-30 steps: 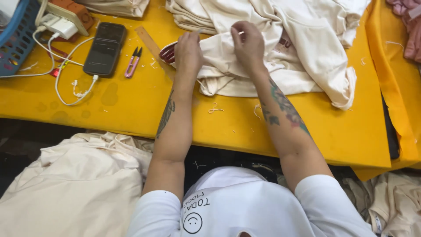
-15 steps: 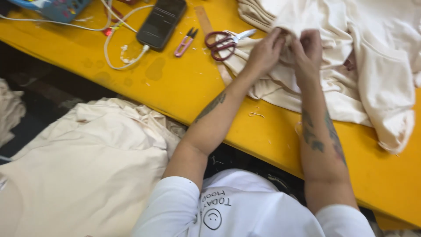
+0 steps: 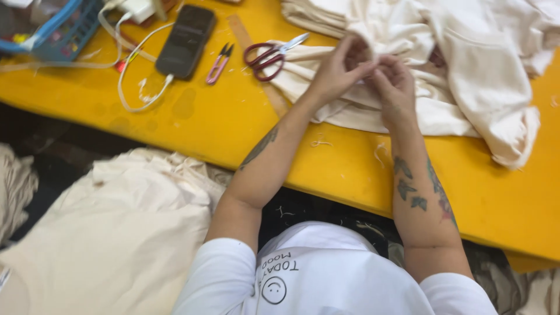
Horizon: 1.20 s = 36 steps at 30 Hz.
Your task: Trimming loose threads from t-shirts using scissors
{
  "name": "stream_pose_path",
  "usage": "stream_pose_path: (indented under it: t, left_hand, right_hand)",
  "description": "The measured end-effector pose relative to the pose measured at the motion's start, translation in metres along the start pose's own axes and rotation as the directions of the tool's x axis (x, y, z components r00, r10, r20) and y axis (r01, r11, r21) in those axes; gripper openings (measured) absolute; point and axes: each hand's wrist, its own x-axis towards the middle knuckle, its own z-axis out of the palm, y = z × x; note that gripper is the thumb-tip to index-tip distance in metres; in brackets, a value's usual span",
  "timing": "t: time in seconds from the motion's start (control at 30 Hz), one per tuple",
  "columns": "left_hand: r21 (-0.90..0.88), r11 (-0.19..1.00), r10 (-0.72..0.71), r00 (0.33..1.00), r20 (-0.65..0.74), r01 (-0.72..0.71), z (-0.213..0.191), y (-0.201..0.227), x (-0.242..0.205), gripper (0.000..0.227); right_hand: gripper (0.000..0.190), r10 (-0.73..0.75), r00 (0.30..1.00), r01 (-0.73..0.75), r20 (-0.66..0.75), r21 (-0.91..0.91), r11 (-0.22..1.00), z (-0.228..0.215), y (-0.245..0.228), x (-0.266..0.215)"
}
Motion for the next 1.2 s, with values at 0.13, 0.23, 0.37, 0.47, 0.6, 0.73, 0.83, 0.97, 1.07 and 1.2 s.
stream_pose_path:
  t: [0.13,0.23,0.37,0.47,0.6,0.73,0.83,0.97,1.07,1.2]
  left_hand:
    - [0.173,0.966,0.186,0.981,0.057,-0.193,-0.002,0.002,0.003,0.006]
    - [0.150,0.954,0.247,0.964,0.103,-0.260,0.000,0.000,0.003,0.017]
    - [0.092,0.981,0.160,0.983,0.091,-0.168,0.001,0.003,-0.003,0.014]
    - [0.181,0.983,0.011,0.992,0.129,-0.034,0.006,0.025,-0.004,0.045]
    - [-0.363,0.923,-0.166,0.984,-0.070,0.130,0.005,-0.009,0.001,0.004]
    - [-0.842,0.525,-0.405,0.907,-0.114,0.128,-0.016,-0.034,0.005,0.018]
    - [-0.866,0.486,-0.388,0.917,-0.092,0.119,-0.025,-0.040,0.008,0.018]
    - [-0.880,0.466,-0.406,0.905,-0.122,0.091,-0.031,-0.037,0.008,0.022]
    - [-0.872,0.484,-0.414,0.898,-0.149,0.079,-0.029,-0.039,0.010,0.023]
    - [-0.774,0.551,-0.480,0.877,0.012,0.312,0.007,-0.021,0.000,0.023]
  right_hand:
    - [0.015,0.147,0.988,-0.143,-0.049,0.073,0.987,0.003,-0.007,-0.001]
    - [0.014,0.029,0.999,-0.026,0.041,-0.062,0.998,0.008,-0.026,-0.007]
    - [0.010,-0.094,0.994,0.103,0.060,-0.182,0.978,0.001,-0.028,-0.007]
    - [0.007,-0.011,0.998,0.008,0.069,0.035,0.999,0.000,-0.024,-0.003]
    - [0.010,0.172,0.977,-0.110,-0.127,0.390,0.914,-0.011,-0.015,0.007]
    - [0.049,0.394,0.894,-0.169,-0.212,0.656,0.736,-0.028,-0.039,0.012]
    - [0.024,0.222,0.972,-0.184,0.077,-0.334,0.924,-0.030,-0.064,-0.004]
    - [0.013,0.224,0.973,-0.227,-0.059,-0.443,0.867,-0.026,-0.048,0.002]
    - [0.023,0.508,0.855,-0.484,-0.100,0.196,0.853,-0.041,-0.043,0.011]
    - [0.041,0.319,0.947,-0.223,0.041,0.800,0.557,-0.075,-0.028,0.016]
